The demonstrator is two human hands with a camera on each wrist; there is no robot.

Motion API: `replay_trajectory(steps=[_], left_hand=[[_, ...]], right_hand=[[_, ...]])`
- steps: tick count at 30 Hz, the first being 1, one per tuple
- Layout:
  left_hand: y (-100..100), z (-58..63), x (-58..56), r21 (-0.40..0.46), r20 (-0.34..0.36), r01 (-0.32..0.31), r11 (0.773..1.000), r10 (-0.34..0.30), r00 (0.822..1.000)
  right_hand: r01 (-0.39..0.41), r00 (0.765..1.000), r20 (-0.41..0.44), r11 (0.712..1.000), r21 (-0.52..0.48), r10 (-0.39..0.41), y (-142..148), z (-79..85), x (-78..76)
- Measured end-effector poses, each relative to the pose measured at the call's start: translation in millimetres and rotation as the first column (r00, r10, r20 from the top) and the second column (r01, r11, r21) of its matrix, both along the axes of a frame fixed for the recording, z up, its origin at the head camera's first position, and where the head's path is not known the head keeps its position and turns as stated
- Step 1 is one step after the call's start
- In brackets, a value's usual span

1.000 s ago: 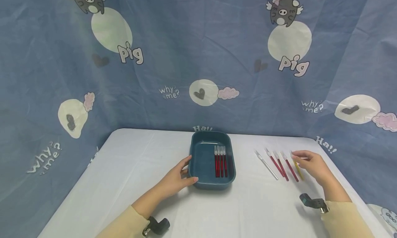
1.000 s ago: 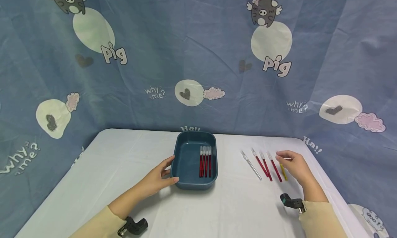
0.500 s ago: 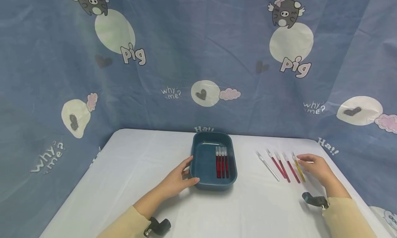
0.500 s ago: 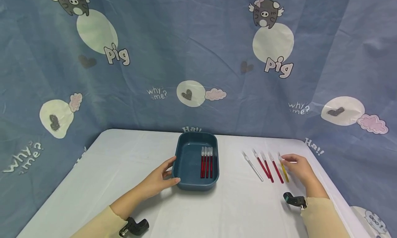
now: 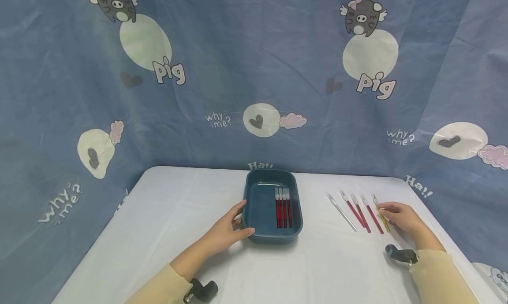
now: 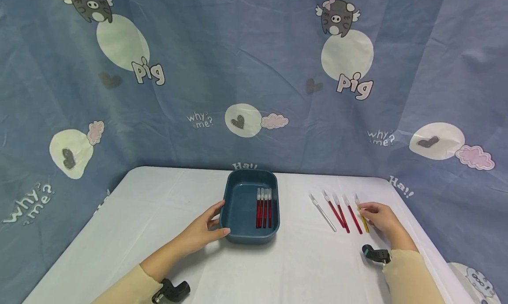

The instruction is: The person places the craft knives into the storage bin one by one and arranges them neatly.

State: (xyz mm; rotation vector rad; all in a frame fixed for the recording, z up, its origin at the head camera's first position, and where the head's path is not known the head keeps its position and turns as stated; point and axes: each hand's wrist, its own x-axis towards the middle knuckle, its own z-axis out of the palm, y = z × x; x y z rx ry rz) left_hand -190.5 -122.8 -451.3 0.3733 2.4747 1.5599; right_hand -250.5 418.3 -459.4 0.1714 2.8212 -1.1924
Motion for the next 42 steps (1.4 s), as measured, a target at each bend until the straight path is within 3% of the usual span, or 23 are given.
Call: replay_trajectory(steps=[10, 29, 42], left_hand=[[1.6, 0.6, 0.8, -0.008, 0.000, -0.007, 1.000, 0.007, 1.000], [0.4, -2.1, 0.4, -0.021, -0.002, -0.002, 1.000, 0.002, 1.000], [0.4, -1.9, -0.5, -0.006, 0.005, 0.002, 1.000, -0.002, 1.000]], right_hand=[[0.002, 0.998, 0.057, 1.000, 0.005, -0.002, 4.4, 1.6, -3.6], [0.029, 0.997, 0.070, 0.998, 0.061, -0.034, 3.5, 3.2, -12.9], [0.062, 0.994, 0.088, 0.995, 0.073, -0.068, -0.4, 7.4, -11.2]])
